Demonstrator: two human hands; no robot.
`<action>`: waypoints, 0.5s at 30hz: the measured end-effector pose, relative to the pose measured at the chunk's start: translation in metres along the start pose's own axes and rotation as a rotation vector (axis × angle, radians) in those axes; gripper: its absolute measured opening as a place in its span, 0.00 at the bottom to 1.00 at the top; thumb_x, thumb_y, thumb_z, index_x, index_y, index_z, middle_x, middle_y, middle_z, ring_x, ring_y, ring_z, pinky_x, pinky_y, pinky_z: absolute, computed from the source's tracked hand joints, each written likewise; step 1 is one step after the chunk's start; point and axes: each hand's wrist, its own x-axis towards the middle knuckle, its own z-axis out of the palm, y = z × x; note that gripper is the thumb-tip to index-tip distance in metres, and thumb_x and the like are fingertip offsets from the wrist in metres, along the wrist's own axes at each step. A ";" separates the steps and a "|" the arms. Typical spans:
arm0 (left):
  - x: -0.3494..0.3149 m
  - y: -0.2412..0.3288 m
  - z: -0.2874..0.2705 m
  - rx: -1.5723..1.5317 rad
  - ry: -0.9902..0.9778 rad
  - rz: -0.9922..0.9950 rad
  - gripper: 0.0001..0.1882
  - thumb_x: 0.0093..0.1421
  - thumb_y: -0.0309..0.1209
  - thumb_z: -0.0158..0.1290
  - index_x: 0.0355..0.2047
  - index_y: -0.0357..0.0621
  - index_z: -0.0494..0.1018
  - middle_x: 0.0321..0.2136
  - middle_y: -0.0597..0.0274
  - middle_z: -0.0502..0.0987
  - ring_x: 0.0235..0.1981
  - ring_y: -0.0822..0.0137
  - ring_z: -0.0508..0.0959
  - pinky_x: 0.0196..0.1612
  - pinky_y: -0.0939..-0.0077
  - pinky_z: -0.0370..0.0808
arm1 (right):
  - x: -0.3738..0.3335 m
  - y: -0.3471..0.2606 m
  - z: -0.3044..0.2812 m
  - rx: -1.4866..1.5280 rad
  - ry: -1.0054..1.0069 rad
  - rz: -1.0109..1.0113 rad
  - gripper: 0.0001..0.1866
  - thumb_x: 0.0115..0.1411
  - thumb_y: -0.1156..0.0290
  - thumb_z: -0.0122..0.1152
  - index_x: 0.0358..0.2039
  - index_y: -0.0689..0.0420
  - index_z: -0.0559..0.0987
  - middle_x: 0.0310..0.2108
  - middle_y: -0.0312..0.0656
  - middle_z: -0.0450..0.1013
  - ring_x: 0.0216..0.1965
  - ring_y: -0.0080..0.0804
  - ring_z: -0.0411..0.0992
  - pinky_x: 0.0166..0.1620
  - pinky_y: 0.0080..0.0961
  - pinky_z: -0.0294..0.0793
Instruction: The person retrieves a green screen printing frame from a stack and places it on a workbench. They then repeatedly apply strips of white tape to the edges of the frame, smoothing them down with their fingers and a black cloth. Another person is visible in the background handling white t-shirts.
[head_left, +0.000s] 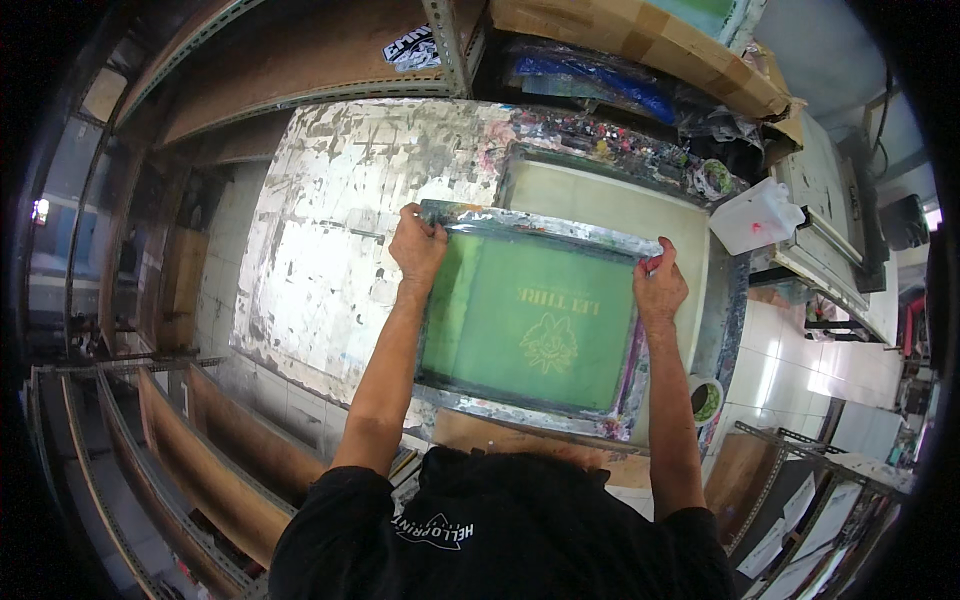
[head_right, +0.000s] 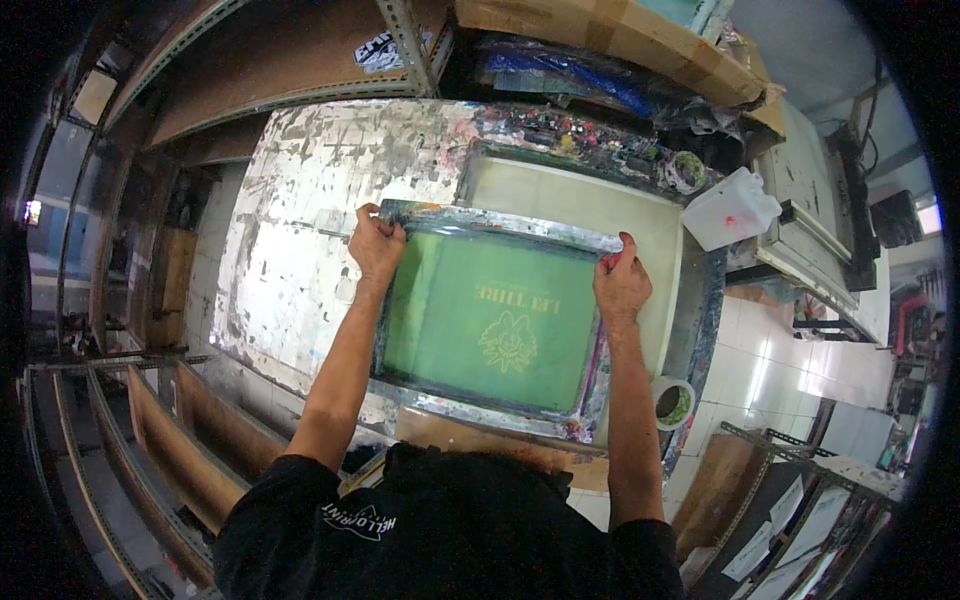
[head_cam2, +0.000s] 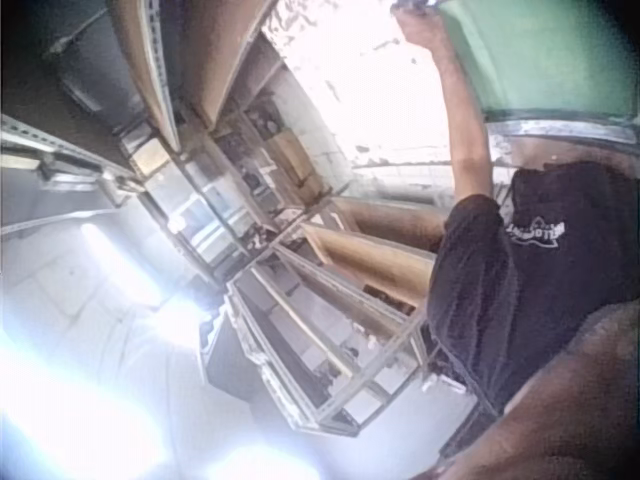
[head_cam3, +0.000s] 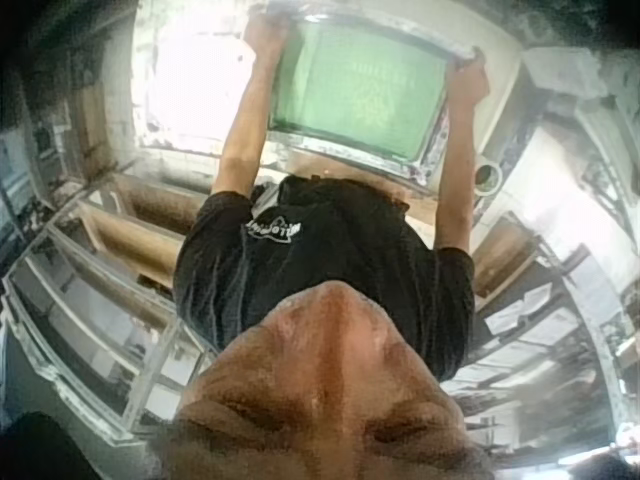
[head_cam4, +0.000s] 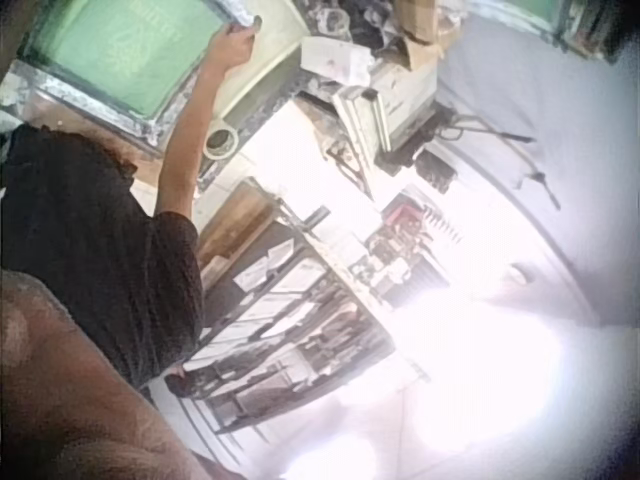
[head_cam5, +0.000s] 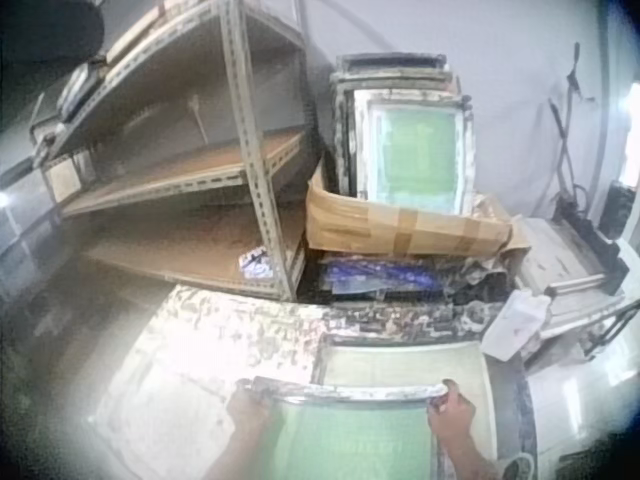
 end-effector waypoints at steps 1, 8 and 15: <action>0.000 0.000 0.001 0.021 -0.005 0.000 0.25 0.46 0.26 0.62 0.44 0.46 0.65 0.19 0.65 0.73 0.25 0.58 0.77 0.29 0.60 0.71 | -0.001 0.000 0.001 -0.051 -0.017 -0.022 0.29 0.48 0.74 0.65 0.53 0.54 0.69 0.21 0.35 0.73 0.25 0.38 0.75 0.33 0.34 0.74; 0.001 -0.004 0.009 0.184 -0.063 0.030 0.25 0.46 0.27 0.62 0.44 0.49 0.66 0.25 0.58 0.75 0.28 0.53 0.78 0.30 0.55 0.73 | 0.000 -0.004 0.003 -0.204 -0.073 -0.117 0.30 0.48 0.75 0.65 0.53 0.55 0.67 0.22 0.39 0.76 0.25 0.38 0.76 0.31 0.33 0.74; 0.000 0.003 0.005 0.228 -0.144 0.031 0.25 0.46 0.28 0.62 0.43 0.51 0.65 0.28 0.53 0.76 0.29 0.48 0.79 0.30 0.51 0.73 | 0.004 -0.006 0.003 -0.274 -0.113 -0.166 0.30 0.47 0.74 0.66 0.52 0.55 0.66 0.24 0.41 0.77 0.26 0.37 0.77 0.30 0.32 0.74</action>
